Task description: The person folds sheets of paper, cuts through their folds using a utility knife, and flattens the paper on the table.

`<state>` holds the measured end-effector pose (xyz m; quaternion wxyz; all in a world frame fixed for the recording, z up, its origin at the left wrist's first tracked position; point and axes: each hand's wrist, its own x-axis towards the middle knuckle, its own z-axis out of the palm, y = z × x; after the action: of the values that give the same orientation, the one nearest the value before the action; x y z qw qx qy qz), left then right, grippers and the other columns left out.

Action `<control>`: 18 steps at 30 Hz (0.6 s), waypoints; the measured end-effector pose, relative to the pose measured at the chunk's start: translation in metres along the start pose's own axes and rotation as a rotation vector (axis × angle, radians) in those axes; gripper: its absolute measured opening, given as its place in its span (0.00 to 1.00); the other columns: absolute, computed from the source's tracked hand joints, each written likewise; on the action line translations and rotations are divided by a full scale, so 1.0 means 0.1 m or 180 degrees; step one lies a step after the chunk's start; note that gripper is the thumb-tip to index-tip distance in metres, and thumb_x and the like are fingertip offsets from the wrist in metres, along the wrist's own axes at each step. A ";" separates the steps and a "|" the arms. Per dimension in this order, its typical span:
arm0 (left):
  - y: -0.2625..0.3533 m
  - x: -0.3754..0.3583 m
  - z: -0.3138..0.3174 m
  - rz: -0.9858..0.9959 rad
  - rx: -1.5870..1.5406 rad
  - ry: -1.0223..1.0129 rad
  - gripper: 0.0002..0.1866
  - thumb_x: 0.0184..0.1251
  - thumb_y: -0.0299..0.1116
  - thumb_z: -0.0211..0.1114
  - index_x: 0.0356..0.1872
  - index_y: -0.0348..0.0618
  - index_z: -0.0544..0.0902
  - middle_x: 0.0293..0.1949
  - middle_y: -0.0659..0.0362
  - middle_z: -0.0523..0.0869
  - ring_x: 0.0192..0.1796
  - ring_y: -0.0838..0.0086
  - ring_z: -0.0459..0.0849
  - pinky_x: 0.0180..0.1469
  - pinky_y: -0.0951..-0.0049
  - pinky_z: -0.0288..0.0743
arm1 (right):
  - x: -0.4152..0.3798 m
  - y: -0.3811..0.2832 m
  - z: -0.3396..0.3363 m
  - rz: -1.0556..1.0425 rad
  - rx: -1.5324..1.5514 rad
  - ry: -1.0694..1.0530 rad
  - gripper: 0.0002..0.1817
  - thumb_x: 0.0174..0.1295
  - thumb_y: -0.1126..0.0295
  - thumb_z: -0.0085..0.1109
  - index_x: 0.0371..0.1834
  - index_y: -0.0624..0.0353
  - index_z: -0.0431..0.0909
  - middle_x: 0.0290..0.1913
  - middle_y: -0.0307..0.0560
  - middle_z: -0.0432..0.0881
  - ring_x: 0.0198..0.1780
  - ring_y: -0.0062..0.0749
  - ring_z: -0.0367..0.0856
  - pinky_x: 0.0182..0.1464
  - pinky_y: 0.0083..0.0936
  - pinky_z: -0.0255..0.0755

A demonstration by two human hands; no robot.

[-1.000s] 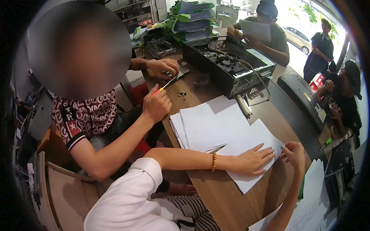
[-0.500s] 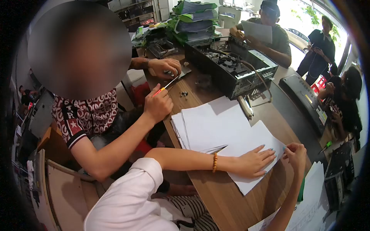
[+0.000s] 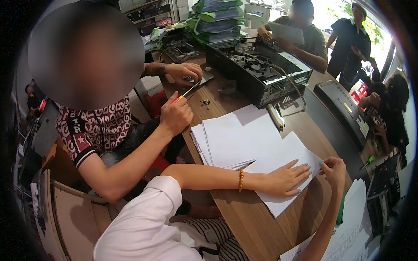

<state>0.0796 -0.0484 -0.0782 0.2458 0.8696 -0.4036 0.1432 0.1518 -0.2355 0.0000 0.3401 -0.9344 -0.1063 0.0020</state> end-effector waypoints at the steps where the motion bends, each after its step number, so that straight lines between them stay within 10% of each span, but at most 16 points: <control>1: 0.00 0.00 0.00 -0.0017 -0.0022 -0.0009 0.32 0.65 0.42 0.52 0.63 0.25 0.60 0.63 0.38 0.63 0.69 0.52 0.58 0.69 0.51 0.47 | 0.00 0.00 0.00 0.0005 0.0005 0.0006 0.07 0.53 0.73 0.61 0.26 0.68 0.80 0.20 0.46 0.82 0.20 0.25 0.82 0.18 0.18 0.70; 18: -0.02 0.00 0.09 -0.0035 0.0039 0.0169 0.33 0.65 0.41 0.52 0.64 0.26 0.58 0.63 0.37 0.62 0.68 0.51 0.58 0.69 0.50 0.48 | 0.11 0.27 0.03 0.0134 0.0614 -0.0172 0.06 0.56 0.73 0.61 0.26 0.65 0.77 0.20 0.42 0.80 0.19 0.19 0.77 0.16 0.15 0.66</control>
<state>0.0814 -0.0518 -0.0863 0.2518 0.8691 -0.3913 0.1674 0.1672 -0.2515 -0.0187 0.4254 -0.8989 -0.0951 0.0445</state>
